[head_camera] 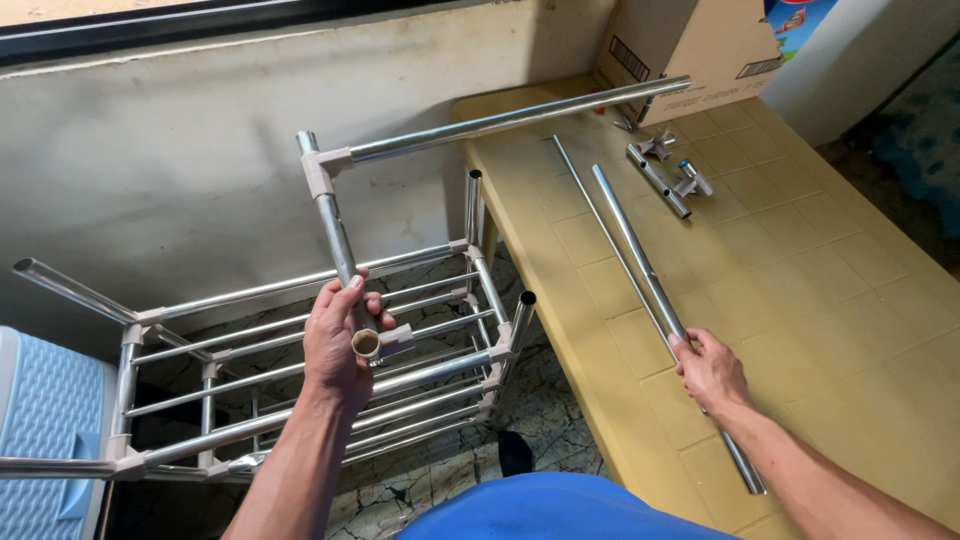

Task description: The person assembles a metal frame by inserting metal rods into plastic connectors. They connect multiple rods to form a rectangular structure, securing each joint by hand.

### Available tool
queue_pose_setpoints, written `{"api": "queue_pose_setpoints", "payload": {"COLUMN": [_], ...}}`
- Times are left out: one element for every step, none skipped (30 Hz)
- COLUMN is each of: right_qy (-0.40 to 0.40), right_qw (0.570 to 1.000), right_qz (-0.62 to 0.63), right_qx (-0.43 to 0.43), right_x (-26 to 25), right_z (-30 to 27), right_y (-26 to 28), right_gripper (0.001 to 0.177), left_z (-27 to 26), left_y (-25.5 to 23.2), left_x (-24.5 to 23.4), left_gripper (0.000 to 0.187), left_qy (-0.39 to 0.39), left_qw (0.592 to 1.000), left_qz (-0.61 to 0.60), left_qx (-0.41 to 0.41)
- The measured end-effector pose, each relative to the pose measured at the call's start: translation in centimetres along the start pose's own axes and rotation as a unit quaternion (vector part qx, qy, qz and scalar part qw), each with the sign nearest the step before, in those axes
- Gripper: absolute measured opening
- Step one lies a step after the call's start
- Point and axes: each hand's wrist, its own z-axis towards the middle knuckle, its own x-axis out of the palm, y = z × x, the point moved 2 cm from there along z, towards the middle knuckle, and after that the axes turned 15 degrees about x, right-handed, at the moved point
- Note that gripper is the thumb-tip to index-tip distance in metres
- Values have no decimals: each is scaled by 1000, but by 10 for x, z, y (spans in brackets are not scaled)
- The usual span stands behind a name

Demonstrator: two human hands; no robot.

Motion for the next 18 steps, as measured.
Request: {"api": "queue_pose_setpoints", "payload": {"right_qy": [3, 7, 10, 13, 15, 19, 27, 35, 43, 45, 48, 52, 65, 78, 91, 97, 104, 111], "right_qw": [1000, 999, 997, 996, 996, 995, 995, 995, 995, 995, 996, 996, 994, 992, 989, 985, 981, 976], "right_qz": [22, 42, 63, 70, 77, 83, 80, 77, 73, 66, 58, 50, 62, 74, 85, 91, 97, 102], "right_qx": [-16, -33, -49, -49, -50, -49, -52, -55, -59, -54, -50, -46, -59, -72, -84, -109, -133, -157], "right_x": [3, 6, 8, 9, 9, 9, 8, 6, 4, 3, 2, 2, 2, 1, 1, 2, 2, 1], "right_z": [-2, -4, -7, -10, -15, -24, -32, -39, -45, -52, -57, -62, -66, -69, -71, -73, -74, -76], "right_y": [-4, -6, -6, -5, -4, -3, 0, 6, 12, 18, 23, 28, 33, 37, 40, 45, 50, 55], "right_gripper": [40, 40, 40, 40, 40, 41, 43, 45, 47, 46, 46, 45, 44, 43, 43, 41, 40, 39], "left_z": [-1, -4, -5, -5, -5, -6, -7, -7, -8, -7, -6, -6, -6, -6, -6, -6, -5, -5], "left_y": [-3, -6, -9, -11, -14, -17, -20, -22, -23, -25, -26, -28, -29, -30, -31, -32, -34, -35], "left_x": [-3, -8, -12, -14, -17, -20, -23, -25, -27, -29, -30, -32, -33, -34, -35, -36, -37, -37], "left_gripper": [21, 21, 21, 21, 21, 21, 21, 21, 21, 21, 21, 21, 21, 21, 21, 21, 22, 22], "left_qy": [-3, -8, -13, -16, -18, -21, -24, -26, -29, -27, -25, -24, -28, -32, -35, -36, -37, -38], "left_qw": [1000, 1000, 1000, 1000, 1000, 1000, 999, 999, 999, 999, 1000, 1000, 999, 999, 999, 999, 999, 999], "left_qz": [8, 16, 24, 23, 22, 22, 23, 23, 24, 19, 15, 10, 8, 7, 5, 2, -2, -6], "left_qx": [0, 0, 0, 0, 1, 0, 0, 1, 2, 6, 10, 15, 13, 12, 11, 14, 16, 18]}}
